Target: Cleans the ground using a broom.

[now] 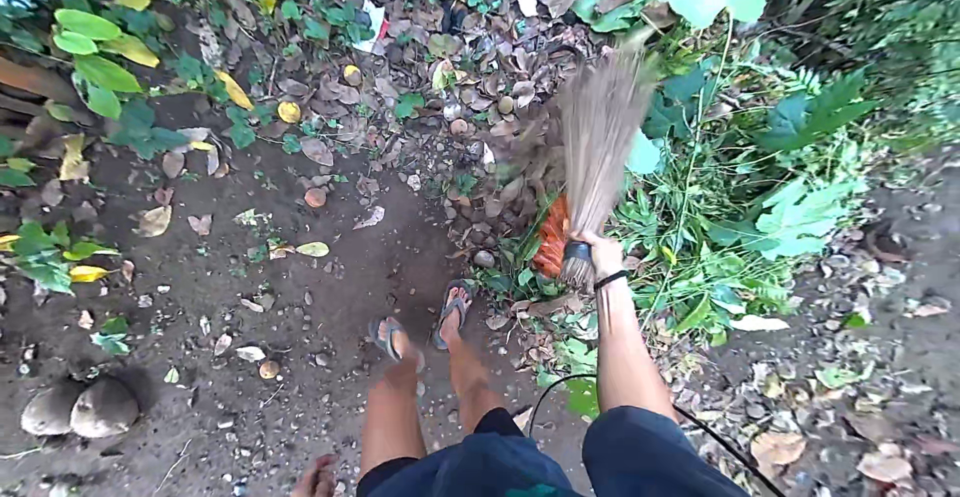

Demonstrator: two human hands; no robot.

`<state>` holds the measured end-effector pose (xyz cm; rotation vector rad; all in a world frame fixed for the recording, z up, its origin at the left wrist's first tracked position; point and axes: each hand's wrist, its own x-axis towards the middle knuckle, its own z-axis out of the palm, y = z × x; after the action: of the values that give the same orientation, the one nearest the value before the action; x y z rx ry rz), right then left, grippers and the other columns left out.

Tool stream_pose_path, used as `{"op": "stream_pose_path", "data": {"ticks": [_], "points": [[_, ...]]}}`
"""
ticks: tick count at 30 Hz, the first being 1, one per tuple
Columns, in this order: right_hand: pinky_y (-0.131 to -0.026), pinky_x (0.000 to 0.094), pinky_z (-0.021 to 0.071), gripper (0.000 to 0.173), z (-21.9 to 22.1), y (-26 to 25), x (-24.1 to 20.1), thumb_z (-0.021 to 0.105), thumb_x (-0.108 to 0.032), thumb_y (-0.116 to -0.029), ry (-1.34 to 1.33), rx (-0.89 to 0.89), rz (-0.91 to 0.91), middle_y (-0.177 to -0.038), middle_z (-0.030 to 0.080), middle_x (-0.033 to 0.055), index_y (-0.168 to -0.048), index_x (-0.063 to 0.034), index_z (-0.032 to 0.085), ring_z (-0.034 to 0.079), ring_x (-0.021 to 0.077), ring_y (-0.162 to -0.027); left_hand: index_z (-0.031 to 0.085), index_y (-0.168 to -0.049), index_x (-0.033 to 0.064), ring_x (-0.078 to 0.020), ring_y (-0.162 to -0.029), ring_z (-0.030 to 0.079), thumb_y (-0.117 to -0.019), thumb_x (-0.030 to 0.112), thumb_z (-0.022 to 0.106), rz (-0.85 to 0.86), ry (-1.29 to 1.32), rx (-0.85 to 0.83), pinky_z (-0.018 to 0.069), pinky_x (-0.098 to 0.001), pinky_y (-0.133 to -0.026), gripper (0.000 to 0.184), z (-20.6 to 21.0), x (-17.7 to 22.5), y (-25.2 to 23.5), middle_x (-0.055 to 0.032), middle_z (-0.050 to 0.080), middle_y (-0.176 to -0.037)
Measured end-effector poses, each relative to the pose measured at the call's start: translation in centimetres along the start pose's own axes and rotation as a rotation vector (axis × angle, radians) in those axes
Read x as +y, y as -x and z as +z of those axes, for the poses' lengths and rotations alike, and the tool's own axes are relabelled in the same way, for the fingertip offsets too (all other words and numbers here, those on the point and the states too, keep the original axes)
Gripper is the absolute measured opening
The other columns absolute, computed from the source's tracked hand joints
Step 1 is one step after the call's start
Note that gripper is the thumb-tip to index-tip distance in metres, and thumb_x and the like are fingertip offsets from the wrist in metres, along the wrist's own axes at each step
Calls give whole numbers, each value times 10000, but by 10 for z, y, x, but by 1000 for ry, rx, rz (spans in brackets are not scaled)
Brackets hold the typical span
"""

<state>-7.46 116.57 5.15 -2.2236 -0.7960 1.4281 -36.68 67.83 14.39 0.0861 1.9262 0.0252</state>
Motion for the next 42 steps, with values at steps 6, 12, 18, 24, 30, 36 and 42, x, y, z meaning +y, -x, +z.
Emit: {"op": "stream_pose_path", "data": {"ticks": [6, 12, 18, 24, 30, 36, 42], "points": [[-581, 343, 596, 107, -30, 6, -59, 468, -125, -990, -377, -30, -253, -774, 693, 20, -1028, -91, 562, 675, 148, -632, 669, -1191, -121, -496, -1123, 653, -998, -41, 504, 326, -270, 127, 477, -627, -1014, 266, -10, 100, -37, -326, 673, -1185], [-513, 297, 591, 215, 32, 81, 10, 467, -125, -872, -376, -114, 5, -698, 680, -4, -1054, -23, 521, 661, 113, -559, 584, -1376, -49, -385, -1396, 490, -1033, 17, 470, 528, -712, -237, 388, -515, -1169, 367, 13, 269, -172, -237, 530, -1476], [-752, 357, 566, 538, 155, 31, 134, 769, -57, -673, 68, 72, 131, -908, 674, 159, -1147, 134, 602, 659, 160, -794, 331, -1547, -89, -400, -1553, 221, -1047, -45, 370, 800, -1124, -394, 131, -521, -1274, 503, 103, 371, -399, -253, 294, -1642], [-831, 313, 552, 809, 164, -9, 188, 768, -231, -608, 298, 183, 55, -1018, 688, 236, -1243, 210, 528, 679, 134, -899, 207, -1561, -139, -448, -1559, 149, -1047, -37, 379, 799, -1188, 39, 118, -563, -1257, 552, 158, 404, -550, -320, 179, -1653], [-810, 179, 510, 794, 168, -11, 185, 750, -232, -614, 315, 185, 72, -975, 676, 227, -1203, 247, 516, 644, 22, -865, 399, -1448, -157, -508, -1399, 408, -1082, 76, 411, 342, -1221, 118, 339, -603, -1121, 434, 168, 439, -559, -369, 426, -1483], [-791, 208, 510, 781, 171, -13, 180, 747, -268, -613, 337, 131, 158, -954, 687, 201, -1197, 216, 559, 644, 36, -836, 551, -1353, -84, -510, -1278, 555, -1106, 175, 389, 250, -1064, -104, 453, -670, -1009, 393, 145, 461, -553, -340, 564, -1367], [-763, 141, 490, 723, 174, -16, 176, 750, -248, -593, 295, 176, 126, -913, 690, 159, -1138, 199, 594, 627, -32, -808, 606, -1285, -76, -511, -1202, 605, -1127, 275, 365, 466, -962, -200, 456, -652, -1014, 454, 138, 459, -544, -353, 627, -1235]]}}
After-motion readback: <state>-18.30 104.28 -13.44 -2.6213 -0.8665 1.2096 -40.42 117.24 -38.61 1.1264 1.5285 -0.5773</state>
